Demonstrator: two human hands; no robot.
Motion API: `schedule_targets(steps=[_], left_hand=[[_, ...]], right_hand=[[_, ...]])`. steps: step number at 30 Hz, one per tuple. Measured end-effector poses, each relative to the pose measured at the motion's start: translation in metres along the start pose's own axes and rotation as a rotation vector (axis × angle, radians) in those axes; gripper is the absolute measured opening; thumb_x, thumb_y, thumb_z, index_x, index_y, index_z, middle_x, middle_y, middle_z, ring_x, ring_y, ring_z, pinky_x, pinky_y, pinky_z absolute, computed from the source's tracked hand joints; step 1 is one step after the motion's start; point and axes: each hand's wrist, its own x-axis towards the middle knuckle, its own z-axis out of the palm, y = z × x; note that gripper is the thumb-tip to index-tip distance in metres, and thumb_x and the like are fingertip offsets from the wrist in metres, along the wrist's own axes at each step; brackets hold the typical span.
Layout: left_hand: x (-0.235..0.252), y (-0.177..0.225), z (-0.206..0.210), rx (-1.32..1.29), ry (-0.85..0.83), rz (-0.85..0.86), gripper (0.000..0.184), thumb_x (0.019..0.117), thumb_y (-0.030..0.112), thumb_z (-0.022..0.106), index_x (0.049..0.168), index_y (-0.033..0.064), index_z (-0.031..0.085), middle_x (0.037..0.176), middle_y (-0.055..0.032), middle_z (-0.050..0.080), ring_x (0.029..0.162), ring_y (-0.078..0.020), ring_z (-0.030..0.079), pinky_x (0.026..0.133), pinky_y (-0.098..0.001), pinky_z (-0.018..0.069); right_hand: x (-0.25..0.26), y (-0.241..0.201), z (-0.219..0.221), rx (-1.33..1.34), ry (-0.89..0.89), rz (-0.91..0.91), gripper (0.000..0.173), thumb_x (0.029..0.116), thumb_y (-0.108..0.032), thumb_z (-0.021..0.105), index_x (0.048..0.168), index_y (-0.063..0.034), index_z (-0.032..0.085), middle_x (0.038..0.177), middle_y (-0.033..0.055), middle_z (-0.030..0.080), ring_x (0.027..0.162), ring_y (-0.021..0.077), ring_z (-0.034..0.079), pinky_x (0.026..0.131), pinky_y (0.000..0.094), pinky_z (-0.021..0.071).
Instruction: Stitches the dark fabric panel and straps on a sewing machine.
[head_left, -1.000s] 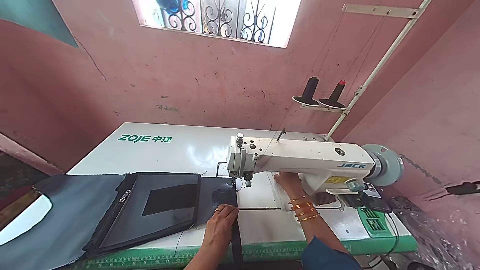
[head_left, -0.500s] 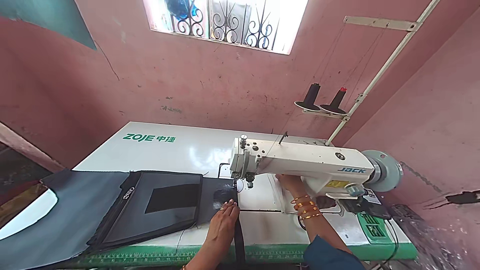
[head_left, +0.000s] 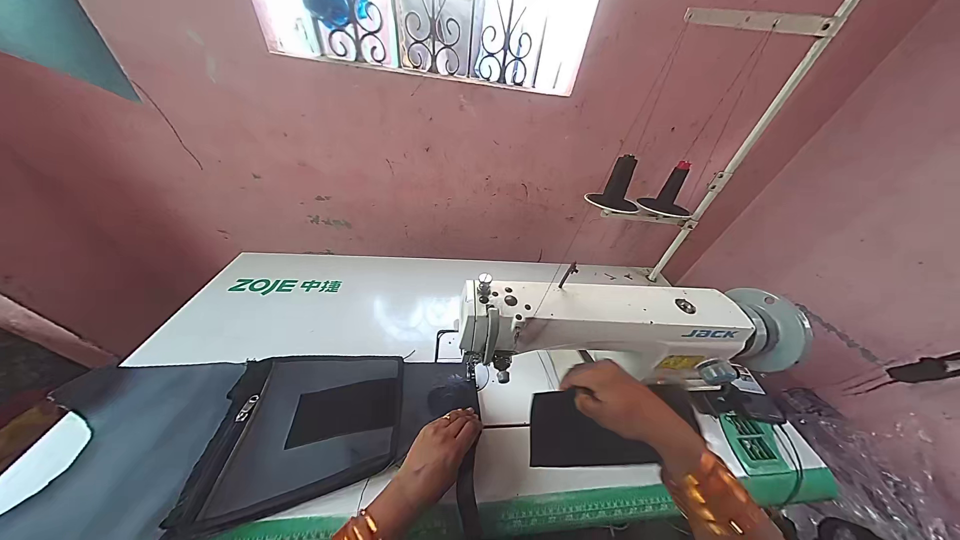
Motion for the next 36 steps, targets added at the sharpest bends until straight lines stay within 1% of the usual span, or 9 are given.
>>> schedule_targets(steps=[4,9,12,15,21,27,30,33,36], left_hand=[[0.0,0.003,0.002,0.028,0.006,-0.031,0.023,0.0921,-0.001,0.052,0.093,0.0051,0.074,0.099,-0.0083,0.079,0.1,-0.0215,0.077,0.089,-0.0321,0.0602],[0.0,0.005,0.0,0.045,0.003,-0.032,0.022,0.0925,-0.002,0.053,0.093,0.0055,0.074,0.099,-0.0073,0.079,0.101,-0.0208,0.076,0.09,-0.0314,0.0599],[0.001,0.003,0.001,0.043,0.003,-0.033,0.023,0.0928,-0.002,0.052,0.093,0.0056,0.074,0.099,-0.0077,0.079,0.101,-0.0215,0.076,0.09,-0.0316,0.06],[0.0,0.003,0.002,0.046,0.001,-0.03,0.024,0.0943,-0.001,0.051,0.094,0.006,0.074,0.099,-0.0078,0.079,0.101,-0.0214,0.076,0.089,-0.0318,0.0601],[0.001,0.0,-0.002,-0.01,0.051,-0.036,0.024,0.0974,0.002,0.05,0.094,0.0063,0.074,0.097,-0.0072,0.079,0.098,-0.019,0.077,0.089,-0.0294,0.0596],[0.027,-0.019,-0.026,-0.058,0.109,0.056,0.024,0.1005,0.003,0.048,0.098,0.0044,0.072,0.098,-0.0094,0.078,0.096,-0.0191,0.076,0.089,-0.0295,0.059],[0.013,-0.009,-0.017,-0.013,0.026,0.147,0.024,0.0992,0.002,0.049,0.094,0.0048,0.072,0.096,-0.009,0.077,0.094,-0.0203,0.076,0.086,-0.0314,0.0603],[-0.006,0.003,-0.008,0.064,-0.03,0.1,0.022,0.0943,0.001,0.052,0.09,0.0035,0.074,0.099,-0.0105,0.078,0.099,-0.0241,0.076,0.089,-0.0355,0.0609],[-0.005,0.013,-0.003,0.105,-0.048,0.004,0.02,0.0886,-0.002,0.055,0.089,0.0026,0.075,0.101,-0.0117,0.078,0.102,-0.0255,0.076,0.088,-0.0361,0.0612]], right_hand=[[0.076,0.019,0.049,-0.031,-0.52,0.219,0.043,0.0972,-0.002,0.059,0.14,-0.0001,0.057,0.128,0.0243,0.063,0.122,0.0395,0.059,0.106,0.0548,0.0432],[0.073,0.015,0.077,-0.097,-0.216,0.102,0.02,0.099,-0.007,0.058,0.109,0.0057,0.071,0.111,0.024,0.067,0.113,0.0382,0.063,0.101,0.0492,0.0472],[0.043,0.022,0.105,-0.11,0.206,-0.167,0.017,0.0946,-0.007,0.062,0.091,0.0003,0.076,0.085,0.0174,0.068,0.086,0.0344,0.069,0.079,0.0445,0.0583],[0.017,0.018,0.136,-0.127,0.371,-0.239,0.019,0.0915,-0.003,0.061,0.098,-0.0047,0.078,0.082,0.0103,0.066,0.079,0.0257,0.067,0.071,0.034,0.0586],[0.01,0.012,0.151,-0.079,0.344,-0.206,0.029,0.0862,0.006,0.059,0.107,-0.0021,0.077,0.087,0.013,0.065,0.084,0.0281,0.066,0.076,0.035,0.0582],[0.052,-0.013,0.132,0.091,-0.135,-0.1,0.029,0.0991,0.002,0.048,0.117,0.0018,0.071,0.111,0.022,0.064,0.112,0.0363,0.061,0.102,0.0444,0.0492],[0.066,-0.02,0.136,0.145,-0.076,-0.069,0.024,0.0969,0.003,0.051,0.103,0.0104,0.072,0.108,0.0274,0.064,0.109,0.0398,0.061,0.099,0.0452,0.0493],[0.057,-0.023,0.14,0.208,0.064,-0.043,0.026,0.0958,-0.004,0.061,0.115,0.0087,0.073,0.115,0.0272,0.068,0.114,0.0403,0.064,0.103,0.0454,0.05],[0.059,-0.022,0.153,0.192,0.12,0.018,0.03,0.0987,-0.004,0.054,0.121,0.0084,0.07,0.117,0.028,0.065,0.114,0.0407,0.061,0.103,0.0429,0.0491]])
